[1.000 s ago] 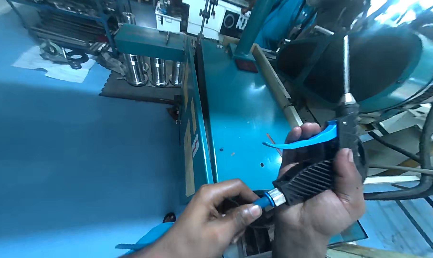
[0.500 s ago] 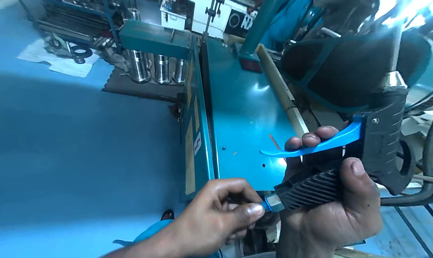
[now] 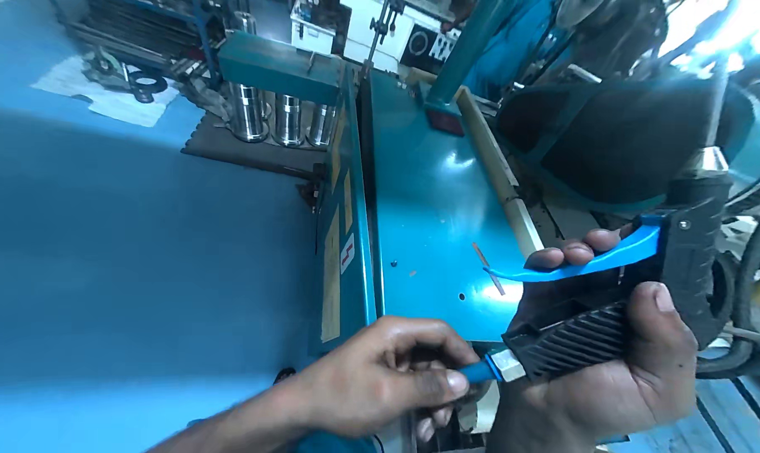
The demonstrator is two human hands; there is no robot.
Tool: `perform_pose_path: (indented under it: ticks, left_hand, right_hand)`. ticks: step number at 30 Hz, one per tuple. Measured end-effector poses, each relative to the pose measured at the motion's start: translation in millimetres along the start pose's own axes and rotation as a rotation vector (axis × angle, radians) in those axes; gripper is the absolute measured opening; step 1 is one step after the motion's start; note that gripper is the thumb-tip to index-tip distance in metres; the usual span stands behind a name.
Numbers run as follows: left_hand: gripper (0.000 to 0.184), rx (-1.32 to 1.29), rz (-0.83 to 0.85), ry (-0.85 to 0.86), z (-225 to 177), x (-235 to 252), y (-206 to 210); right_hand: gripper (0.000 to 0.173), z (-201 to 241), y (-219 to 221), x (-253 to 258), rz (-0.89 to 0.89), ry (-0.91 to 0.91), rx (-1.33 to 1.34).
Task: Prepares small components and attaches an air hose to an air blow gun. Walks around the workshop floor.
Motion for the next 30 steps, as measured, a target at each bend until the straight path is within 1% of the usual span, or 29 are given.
perform_pose_path:
  ticks: [4,8,12,16,18,20,23,26,28,30]
  left_hand:
    - [0.02,0.074,-0.03,-0.015,0,0,-1]
    - [0.022,0.239,-0.079,0.05,-4,0,1]
    - [0.026,0.422,0.021,0.16,-10,0,3]
    - [0.028,0.45,0.086,0.171,-10,-1,5]
    - [0.029,0.443,0.076,0.183,-10,0,4]
    - [0.031,0.372,0.055,0.156,-8,0,2]
    - [0.034,0.16,0.044,0.01,-3,-2,0]
    - [0.035,-0.034,0.101,-0.121,1,-3,-1]
    - [0.031,-0.044,0.127,-0.126,1,-3,-3]
    - [0.027,0.05,0.099,-0.066,-2,-3,-4]
  right_hand:
    - [0.029,2,1,1,-0.006,-0.016,-0.023]
    - [0.028,2,-2,0,-0.044,-0.026,-0.029]
    - [0.029,5,-2,-1,-0.022,-0.035,-0.045]
    - [0.029,9,2,-3,-0.004,-0.038,-0.033]
    - [0.028,11,4,-4,0.01,-0.044,-0.029]
    - [0.026,11,4,-5,0.018,-0.042,-0.026]
    - [0.025,10,6,-5,0.035,-0.03,-0.02]
    - [0.027,8,8,-4,0.045,-0.014,-0.02]
    - [0.028,6,9,-3,0.046,-0.001,-0.016]
    - [0.028,5,10,-2,0.052,0.004,-0.035]
Point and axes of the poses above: each hand's wrist, its own x-axis towards the middle knuckle, its own y-axis out of the palm, z = x × y, the point moved 5 cm from there along x, towards the middle knuckle, and after that the axes turned 6 degrees about -z, right-handed, at the moved point
